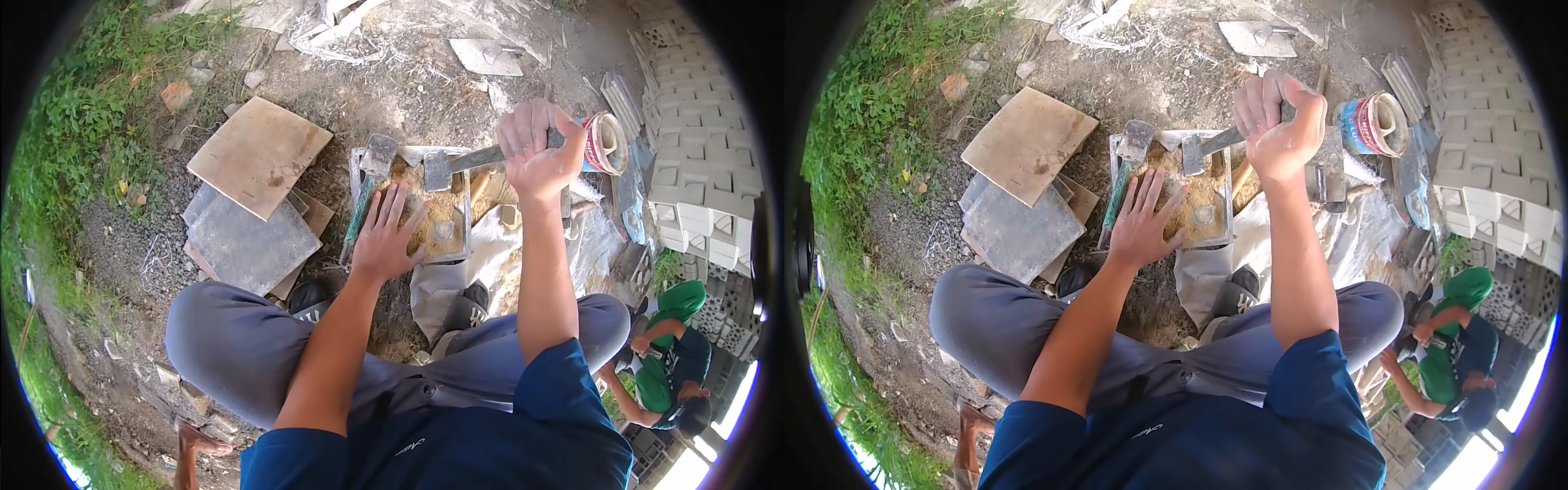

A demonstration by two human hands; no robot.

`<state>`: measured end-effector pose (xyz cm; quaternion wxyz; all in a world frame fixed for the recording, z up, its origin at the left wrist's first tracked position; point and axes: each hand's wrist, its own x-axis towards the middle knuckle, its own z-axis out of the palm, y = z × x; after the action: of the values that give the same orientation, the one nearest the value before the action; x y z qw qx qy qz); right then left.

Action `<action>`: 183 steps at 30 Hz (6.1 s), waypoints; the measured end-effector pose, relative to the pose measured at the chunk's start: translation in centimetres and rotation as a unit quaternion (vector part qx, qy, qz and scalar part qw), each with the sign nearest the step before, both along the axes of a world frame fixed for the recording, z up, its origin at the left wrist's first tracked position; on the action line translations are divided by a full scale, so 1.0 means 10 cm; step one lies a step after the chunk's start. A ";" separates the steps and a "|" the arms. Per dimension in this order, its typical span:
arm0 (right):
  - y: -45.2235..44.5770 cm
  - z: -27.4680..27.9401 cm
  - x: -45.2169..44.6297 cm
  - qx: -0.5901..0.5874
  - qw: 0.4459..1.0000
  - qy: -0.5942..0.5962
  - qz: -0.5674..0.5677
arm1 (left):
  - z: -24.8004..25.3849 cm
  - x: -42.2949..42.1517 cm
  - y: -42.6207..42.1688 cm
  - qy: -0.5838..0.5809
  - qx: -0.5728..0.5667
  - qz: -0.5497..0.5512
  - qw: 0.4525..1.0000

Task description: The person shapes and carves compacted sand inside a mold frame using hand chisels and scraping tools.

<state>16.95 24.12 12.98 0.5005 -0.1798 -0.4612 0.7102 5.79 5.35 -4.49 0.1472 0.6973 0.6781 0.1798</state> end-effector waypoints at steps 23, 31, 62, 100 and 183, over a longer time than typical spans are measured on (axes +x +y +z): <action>-0.14 -0.03 -0.12 0.139 0.980 -0.094 -0.107 | -0.06 0.02 0.01 -0.010 0.035 -0.008 0.999; -0.16 -0.04 -0.20 0.171 0.973 -0.108 -0.115 | -0.02 0.00 0.01 -0.001 0.031 -0.012 0.999; -0.10 0.04 -0.23 0.165 0.981 -0.034 -0.101 | -0.05 0.01 0.01 0.002 0.034 -0.016 0.999; -0.09 0.14 -0.10 0.026 0.996 -0.076 -0.032 | -0.09 0.03 0.02 0.002 0.039 -0.015 0.999; -0.63 -0.19 0.41 0.198 0.965 -0.044 -0.164 | -0.04 0.02 0.11 0.020 -0.020 -0.005 1.000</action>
<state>21.00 17.81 11.12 0.6149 -0.1814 -0.5784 0.5045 5.98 6.46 -4.85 0.1487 0.7008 0.6810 0.1517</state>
